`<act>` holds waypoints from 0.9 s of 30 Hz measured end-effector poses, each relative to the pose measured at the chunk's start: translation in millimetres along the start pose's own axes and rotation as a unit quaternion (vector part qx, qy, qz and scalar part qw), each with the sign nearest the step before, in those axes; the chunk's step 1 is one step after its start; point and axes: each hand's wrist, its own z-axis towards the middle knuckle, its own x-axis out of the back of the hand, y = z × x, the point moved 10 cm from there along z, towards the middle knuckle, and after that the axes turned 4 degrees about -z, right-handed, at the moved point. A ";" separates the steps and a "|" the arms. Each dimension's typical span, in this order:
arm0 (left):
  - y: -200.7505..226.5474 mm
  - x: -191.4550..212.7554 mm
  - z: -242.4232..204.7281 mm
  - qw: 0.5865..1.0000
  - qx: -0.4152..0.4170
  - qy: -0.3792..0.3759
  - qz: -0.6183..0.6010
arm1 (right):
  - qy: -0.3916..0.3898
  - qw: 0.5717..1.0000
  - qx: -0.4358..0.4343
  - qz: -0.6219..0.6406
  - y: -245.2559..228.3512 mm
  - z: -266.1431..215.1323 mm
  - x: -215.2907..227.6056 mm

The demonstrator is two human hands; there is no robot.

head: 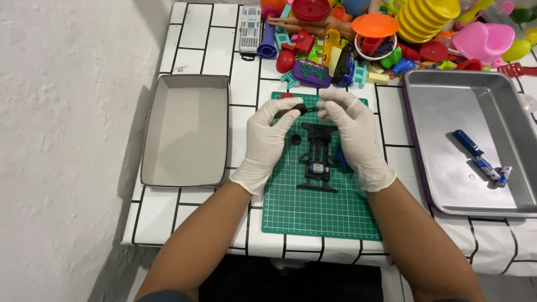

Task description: The person assembles a toy vehicle chassis on a green cutting mat. They insert a small green wheel, attach black wheels to the axles, and use a screwdriver to tighten screws on the chassis. The person wears white gloves throughout the process.

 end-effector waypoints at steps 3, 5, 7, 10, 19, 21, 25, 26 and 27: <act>8.7 3.1 3.6 0.986 -0.068 -0.050 0.143 | -0.023 0.996 0.013 -0.085 -4.8 -3.6 -9.7; -8.4 9.6 7.9 0.973 -0.077 -0.067 0.208 | -0.005 0.993 0.028 -0.113 -5.7 -2.4 -5.3; -24.8 10.4 12.6 0.955 -0.088 -0.086 0.271 | 0.016 0.989 0.045 -0.141 -5.4 0.9 2.1; -50.8 7.6 15.0 0.935 -0.085 -0.101 0.329 | 0.056 0.986 0.032 -0.153 4.4 5.9 19.7; -79.8 -12.5 15.3 0.897 -0.093 -0.155 0.403 | 0.165 0.967 0.049 -0.186 3.0 16.3 63.3; -80.4 -14.7 15.5 0.893 -0.094 -0.149 0.414 | 0.197 0.960 0.058 -0.189 0.4 15.9 73.7; -83.7 -15.0 17.1 0.880 -0.094 -0.151 0.440 | 0.215 0.952 0.073 -0.204 3.9 17.0 91.3; -82.6 -14.9 17.0 0.884 -0.099 -0.152 0.431 | 0.203 0.941 0.053 -0.265 10.2 22.8 94.4; -81.4 -15.0 16.9 0.888 -0.104 -0.152 0.422 | 0.189 0.926 0.032 -0.324 16.9 28.3 97.9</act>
